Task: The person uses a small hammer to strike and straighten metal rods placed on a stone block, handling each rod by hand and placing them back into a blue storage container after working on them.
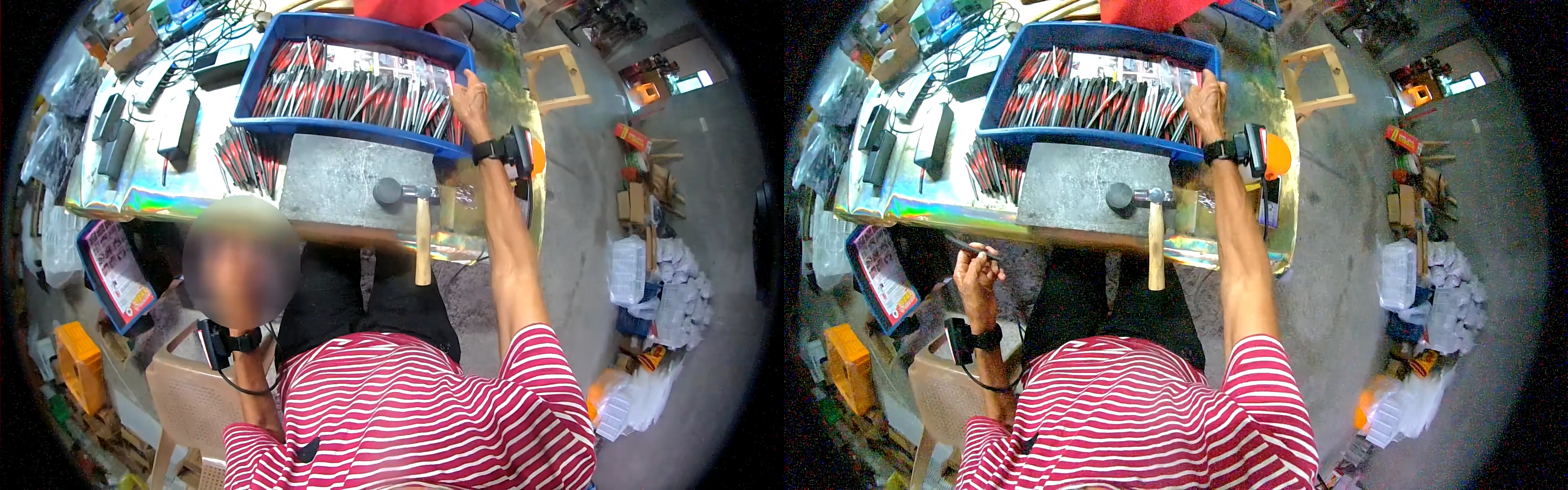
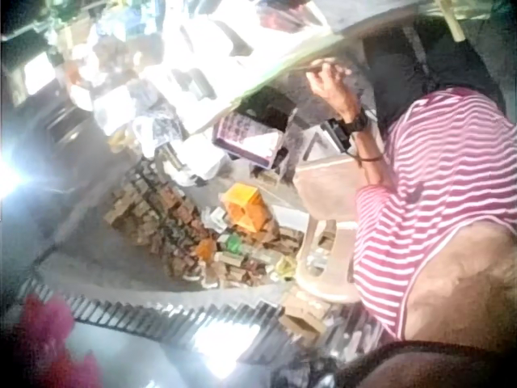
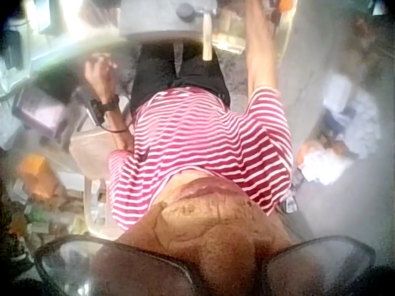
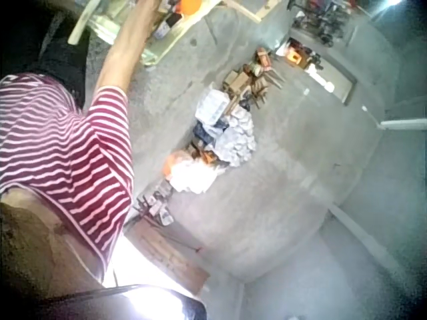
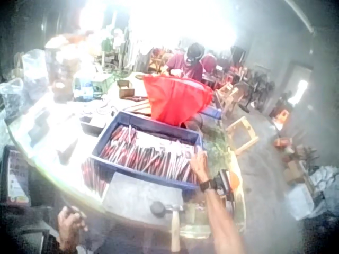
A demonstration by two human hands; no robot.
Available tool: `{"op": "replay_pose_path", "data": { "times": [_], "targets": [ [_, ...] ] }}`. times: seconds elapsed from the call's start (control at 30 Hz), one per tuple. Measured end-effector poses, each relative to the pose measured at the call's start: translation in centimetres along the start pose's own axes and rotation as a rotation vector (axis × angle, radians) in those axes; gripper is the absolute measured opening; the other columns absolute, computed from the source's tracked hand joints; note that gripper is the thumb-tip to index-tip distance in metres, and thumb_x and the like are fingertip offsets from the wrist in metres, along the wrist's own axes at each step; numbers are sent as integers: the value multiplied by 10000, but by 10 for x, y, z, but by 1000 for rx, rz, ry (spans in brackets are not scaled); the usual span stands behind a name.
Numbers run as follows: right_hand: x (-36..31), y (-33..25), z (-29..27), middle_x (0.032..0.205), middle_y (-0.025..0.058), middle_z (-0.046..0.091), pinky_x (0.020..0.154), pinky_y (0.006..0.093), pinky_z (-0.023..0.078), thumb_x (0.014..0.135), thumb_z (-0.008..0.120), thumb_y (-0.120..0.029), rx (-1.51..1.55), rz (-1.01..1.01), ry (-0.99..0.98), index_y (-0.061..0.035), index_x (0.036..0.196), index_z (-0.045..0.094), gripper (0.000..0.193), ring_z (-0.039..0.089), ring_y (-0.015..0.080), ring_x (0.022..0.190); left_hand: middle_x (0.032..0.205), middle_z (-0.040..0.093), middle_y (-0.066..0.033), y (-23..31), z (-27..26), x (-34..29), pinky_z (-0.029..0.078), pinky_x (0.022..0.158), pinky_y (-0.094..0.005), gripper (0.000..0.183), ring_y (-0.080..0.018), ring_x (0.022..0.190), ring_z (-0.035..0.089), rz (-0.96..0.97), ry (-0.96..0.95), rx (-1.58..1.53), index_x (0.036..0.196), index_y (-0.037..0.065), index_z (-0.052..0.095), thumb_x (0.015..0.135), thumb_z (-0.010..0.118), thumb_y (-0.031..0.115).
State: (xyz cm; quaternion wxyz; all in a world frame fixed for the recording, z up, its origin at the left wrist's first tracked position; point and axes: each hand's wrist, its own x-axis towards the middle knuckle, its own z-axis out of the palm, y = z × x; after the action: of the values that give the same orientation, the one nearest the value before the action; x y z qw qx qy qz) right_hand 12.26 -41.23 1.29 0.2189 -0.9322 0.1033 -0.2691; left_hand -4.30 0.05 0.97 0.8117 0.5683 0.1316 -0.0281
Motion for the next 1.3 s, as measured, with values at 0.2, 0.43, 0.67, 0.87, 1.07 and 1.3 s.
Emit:
{"op": "replay_pose_path", "data": {
  "times": [0.2,0.43,0.67,0.87,1.07,1.3],
  "targets": [
    [-85,-50,-42,853,219,516,776,355,395,745,432,-52,180,40,194,66,956,500,251,483,307,859,802,535,-91,-3,5,5,440,480,-226,125,-93,567,466,11,-78,-53,924,26,460,803,455,57],
    [-201,5,-65,777,141,557,682,307,429,727,455,-19,259,352,254,44,861,531,166,535,226,728,814,541,-94,-2,16,2,450,504,-221,138,-92,580,466,20,-157,-36,939,14,467,805,457,42],
    [-235,68,-59,762,134,558,642,301,430,730,459,-27,233,506,192,44,825,535,141,535,210,696,820,540,-91,3,26,-9,453,507,-220,135,-91,584,472,43,-149,3,933,13,473,805,465,53],
    [-221,49,-61,765,135,564,640,306,434,730,482,-60,226,463,98,30,825,546,146,547,224,709,824,541,-84,-2,25,-13,446,518,-222,136,-90,592,477,39,-165,7,934,13,478,805,475,57],
    [-209,49,-54,750,149,550,615,380,420,711,493,-103,31,414,54,4,748,531,119,539,300,695,827,555,-69,-5,27,-16,450,531,-209,154,-82,612,496,28,-165,28,951,26,492,801,499,62],
    [-202,40,-55,762,171,550,621,426,420,686,522,-157,-208,400,-14,-7,743,522,161,537,340,730,824,543,-58,-6,30,-20,454,529,-203,161,-81,618,491,31,-156,51,944,26,497,798,515,92]
  ]
}}
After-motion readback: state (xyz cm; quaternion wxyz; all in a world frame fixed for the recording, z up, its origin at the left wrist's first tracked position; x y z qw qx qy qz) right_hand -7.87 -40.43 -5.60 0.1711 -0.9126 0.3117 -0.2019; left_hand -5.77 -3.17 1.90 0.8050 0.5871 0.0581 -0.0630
